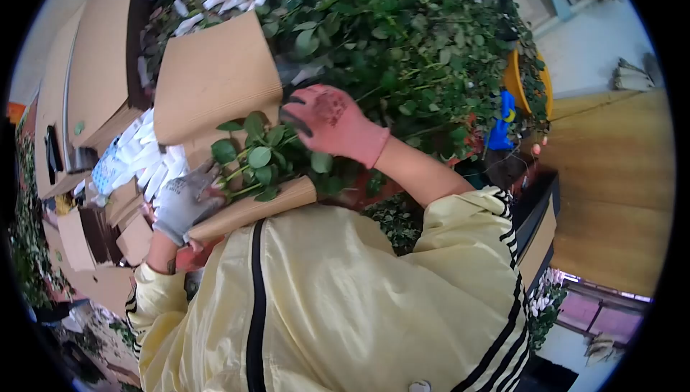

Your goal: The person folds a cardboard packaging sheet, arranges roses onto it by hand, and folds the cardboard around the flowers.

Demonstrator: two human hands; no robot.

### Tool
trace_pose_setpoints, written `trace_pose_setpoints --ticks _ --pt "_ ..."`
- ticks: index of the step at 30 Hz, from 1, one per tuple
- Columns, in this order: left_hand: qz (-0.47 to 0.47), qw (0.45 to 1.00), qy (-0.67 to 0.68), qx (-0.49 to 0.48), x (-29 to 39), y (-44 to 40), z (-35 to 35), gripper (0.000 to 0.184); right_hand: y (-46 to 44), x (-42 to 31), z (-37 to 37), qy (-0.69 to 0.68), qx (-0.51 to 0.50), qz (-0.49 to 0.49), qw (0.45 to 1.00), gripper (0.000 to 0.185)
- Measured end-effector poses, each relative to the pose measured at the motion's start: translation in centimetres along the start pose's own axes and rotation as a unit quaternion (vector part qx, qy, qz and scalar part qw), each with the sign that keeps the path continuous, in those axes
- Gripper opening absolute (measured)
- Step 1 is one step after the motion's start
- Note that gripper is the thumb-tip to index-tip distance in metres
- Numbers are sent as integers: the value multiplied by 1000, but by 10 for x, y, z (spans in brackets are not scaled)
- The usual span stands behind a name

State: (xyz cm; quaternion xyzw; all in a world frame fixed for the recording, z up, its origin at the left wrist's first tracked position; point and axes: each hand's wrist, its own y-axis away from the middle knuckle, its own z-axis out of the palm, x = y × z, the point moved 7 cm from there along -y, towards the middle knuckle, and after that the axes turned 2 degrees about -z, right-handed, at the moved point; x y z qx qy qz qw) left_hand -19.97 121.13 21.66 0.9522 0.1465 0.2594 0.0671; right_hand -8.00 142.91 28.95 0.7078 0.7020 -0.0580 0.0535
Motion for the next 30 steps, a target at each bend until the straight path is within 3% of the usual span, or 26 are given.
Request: trace_pose_setpoints --ticks 1,2,5,7,10,14,16,19,25,28,30 --pt "15 1000 1 5 2 0 -1 55 10 22 3 62 -16 38 997 45" --pt "2 1000 10 -9 2 0 -2 58 17 41 13 120 -100 101 983 41" --pt "-12 999 5 -37 7 -4 -3 63 34 60 33 162 -179 88 967 39" --pt "-30 998 -8 -45 7 -7 -2 66 42 71 46 151 -178 89 968 35" --pt "-58 995 -10 -78 4 -6 1 66 45 66 38 177 -68 46 981 35" --pt "-53 996 -14 -69 1 -5 3 66 42 77 52 160 -103 64 980 37" --pt "-42 997 -15 -58 1 -6 5 66 42 79 57 156 20 24 987 29" --pt "-73 993 16 -96 -1 -8 6 68 38 83 63 128 -48 37 990 30" --pt "-53 996 -21 -69 3 -6 4 66 32 77 53 168 -45 -4 985 29" --pt "-50 996 -12 -67 -1 -6 5 65 31 65 22 177 -115 36 977 38" --pt "-48 996 5 -77 -6 -7 10 65 31 48 -5 207 -106 26 972 38"
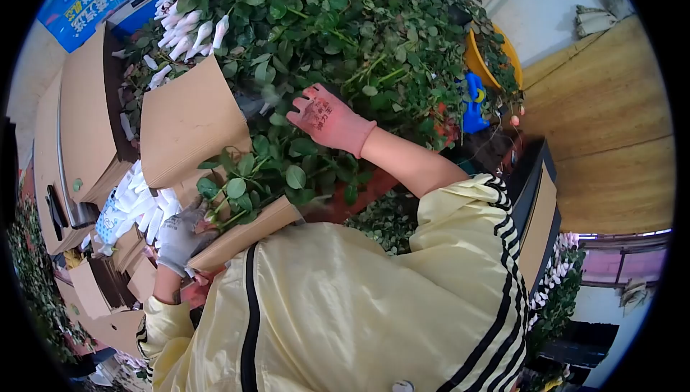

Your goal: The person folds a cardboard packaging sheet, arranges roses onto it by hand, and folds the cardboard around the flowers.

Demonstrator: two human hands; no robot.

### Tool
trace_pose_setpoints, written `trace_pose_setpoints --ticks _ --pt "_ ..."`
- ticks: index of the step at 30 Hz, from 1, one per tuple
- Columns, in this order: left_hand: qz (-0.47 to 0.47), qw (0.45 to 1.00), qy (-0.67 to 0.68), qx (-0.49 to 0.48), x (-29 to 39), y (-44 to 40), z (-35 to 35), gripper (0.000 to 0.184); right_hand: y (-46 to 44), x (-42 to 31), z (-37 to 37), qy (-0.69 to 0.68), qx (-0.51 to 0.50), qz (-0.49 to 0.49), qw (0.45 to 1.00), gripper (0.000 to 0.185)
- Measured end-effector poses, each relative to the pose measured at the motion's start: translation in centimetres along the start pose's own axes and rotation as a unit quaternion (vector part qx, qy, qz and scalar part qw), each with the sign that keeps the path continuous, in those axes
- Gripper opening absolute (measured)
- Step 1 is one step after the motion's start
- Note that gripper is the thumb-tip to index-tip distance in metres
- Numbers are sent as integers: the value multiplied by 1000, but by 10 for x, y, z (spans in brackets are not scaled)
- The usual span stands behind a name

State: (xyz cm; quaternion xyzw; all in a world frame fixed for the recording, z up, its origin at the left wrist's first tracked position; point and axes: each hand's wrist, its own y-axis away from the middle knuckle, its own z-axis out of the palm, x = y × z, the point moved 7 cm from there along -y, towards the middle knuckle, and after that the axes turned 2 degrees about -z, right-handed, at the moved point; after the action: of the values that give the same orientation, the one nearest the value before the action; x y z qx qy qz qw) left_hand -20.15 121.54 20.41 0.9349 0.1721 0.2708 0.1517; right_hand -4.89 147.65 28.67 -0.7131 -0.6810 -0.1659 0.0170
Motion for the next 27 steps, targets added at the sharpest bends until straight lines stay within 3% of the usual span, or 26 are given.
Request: trace_pose_setpoints --ticks 2,5,6,11,13,14,15,17,20,21,22,25,26,27 --pt "5 1000 16 -16 2 0 2 65 10 -6 -11 59 49 -4 997 36" --pt "11 1000 4 11 10 1 -5 65 22 -13 -34 37 23 20 999 35" --pt "9 1000 -3 28 12 3 -8 64 26 -13 -35 14 67 17 998 35" --pt "5 1000 -12 26 10 5 -7 64 42 -17 65 -33 58 45 997 37" --pt "18 999 -5 40 11 5 -10 65 34 -15 80 -50 -33 65 996 35" --pt "12 999 -5 35 13 5 -10 65 31 -11 66 -94 -51 71 992 36" --pt "7 1000 -5 30 13 6 -10 65 31 -6 67 -107 -7 64 992 36" --pt "3 999 -5 43 8 8 -5 65 23 0 62 -156 -77 42 984 38" --pt "-4 999 1 49 6 9 -4 62 16 9 17 -97 -98 66 988 43" --pt "43 995 -14 89 3 11 1 63 3 18 -7 -184 -106 79 974 43" --pt "1 1000 -11 15 9 12 -6 66 -10 30 -33 -201 -46 85 975 41" --pt "26 996 54 68 10 10 -9 70 -55 67 -90 -283 140 85 945 34" --pt "25 998 42 46 7 7 -4 70 -73 87 -91 -239 313 68 917 28" --pt "24 999 30 22 4 5 2 70 -98 101 -111 -273 285 102 913 25"
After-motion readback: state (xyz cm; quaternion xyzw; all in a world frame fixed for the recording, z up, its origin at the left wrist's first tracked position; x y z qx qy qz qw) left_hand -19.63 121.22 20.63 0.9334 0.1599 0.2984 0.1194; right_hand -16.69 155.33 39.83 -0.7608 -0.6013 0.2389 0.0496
